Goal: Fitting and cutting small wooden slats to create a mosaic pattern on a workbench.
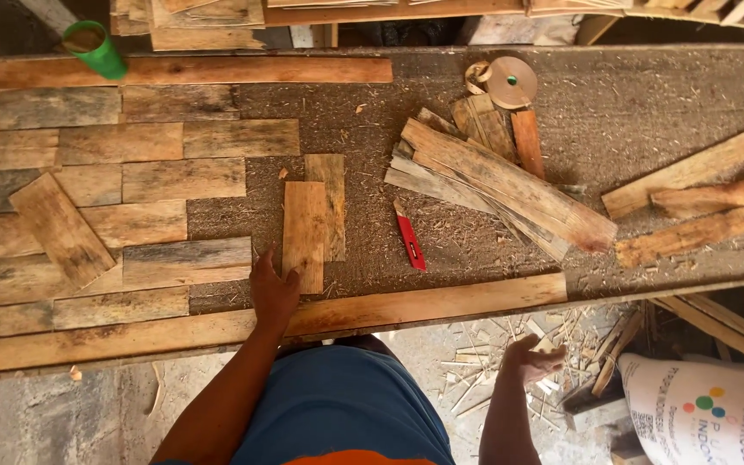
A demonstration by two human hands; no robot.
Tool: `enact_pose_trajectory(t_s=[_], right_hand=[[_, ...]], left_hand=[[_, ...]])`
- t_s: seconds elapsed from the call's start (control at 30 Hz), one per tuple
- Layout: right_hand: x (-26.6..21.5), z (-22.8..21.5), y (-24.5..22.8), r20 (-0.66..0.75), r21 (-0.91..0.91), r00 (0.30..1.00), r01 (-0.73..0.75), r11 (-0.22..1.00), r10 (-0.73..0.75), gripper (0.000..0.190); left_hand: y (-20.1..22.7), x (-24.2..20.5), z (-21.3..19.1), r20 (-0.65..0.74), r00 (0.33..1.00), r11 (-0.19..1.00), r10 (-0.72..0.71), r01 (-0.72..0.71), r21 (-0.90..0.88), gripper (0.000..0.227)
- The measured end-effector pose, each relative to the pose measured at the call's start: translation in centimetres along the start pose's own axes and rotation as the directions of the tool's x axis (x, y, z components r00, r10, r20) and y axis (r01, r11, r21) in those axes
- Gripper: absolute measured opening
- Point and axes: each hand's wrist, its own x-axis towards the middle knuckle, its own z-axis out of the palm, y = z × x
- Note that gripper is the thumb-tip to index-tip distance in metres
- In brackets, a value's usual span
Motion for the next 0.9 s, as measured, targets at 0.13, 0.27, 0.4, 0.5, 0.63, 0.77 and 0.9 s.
enact_pose_trajectory(t_s=[0.13,0.27,0.4,0.5,0.63,0.77,0.9], right_hand=[[-2.5,-0.4,-7.9,-0.187,0.072,0.898,0.416,0.906,-0.398,0.06],[-9.2,2.2,-16.4,0.146,0.558,0.638,0.578,0.596,-0.756,0.028],[-16.8,3.4,-23.4,0.525,0.724,0.185,0.418,0.549,-0.831,0.027],[-20.7,6.1,-25.3,0.489,0.696,0.135,0.535,0.479,-0.862,0.033],[-23.5,8.4,-27.5,0.422,0.631,0.152,0.66,0.409,-0.894,0.055],[-24.0,10.9,-29.0,0.687,0.461,0.344,0.474,0.75,-0.64,0.058],[-24.6,14.2,-28.3,0.781,0.37,0.42,0.283,0.885,-0.461,0.049]], left_hand=[[0.4,-0.4,-0.4,-0.056,0.997,0.998,0.044,-0.046,-0.036,0.074],[-0.2,-0.3,0.5,-0.066,0.998,0.998,-0.005,0.0,-0.069,0.072],[-1.2,-0.1,2.0,-0.146,0.989,0.995,0.026,-0.039,-0.086,0.07],[-1.4,0.0,2.7,-0.076,0.993,0.988,-0.093,0.082,-0.129,0.067],[-0.5,0.0,2.4,-0.076,0.986,0.981,-0.15,0.139,-0.135,0.066],[0.9,0.5,1.5,-0.008,0.987,0.969,-0.161,0.157,-0.19,0.063],[-1.4,0.9,4.2,-0.141,0.982,0.983,0.123,-0.14,-0.123,0.057]])
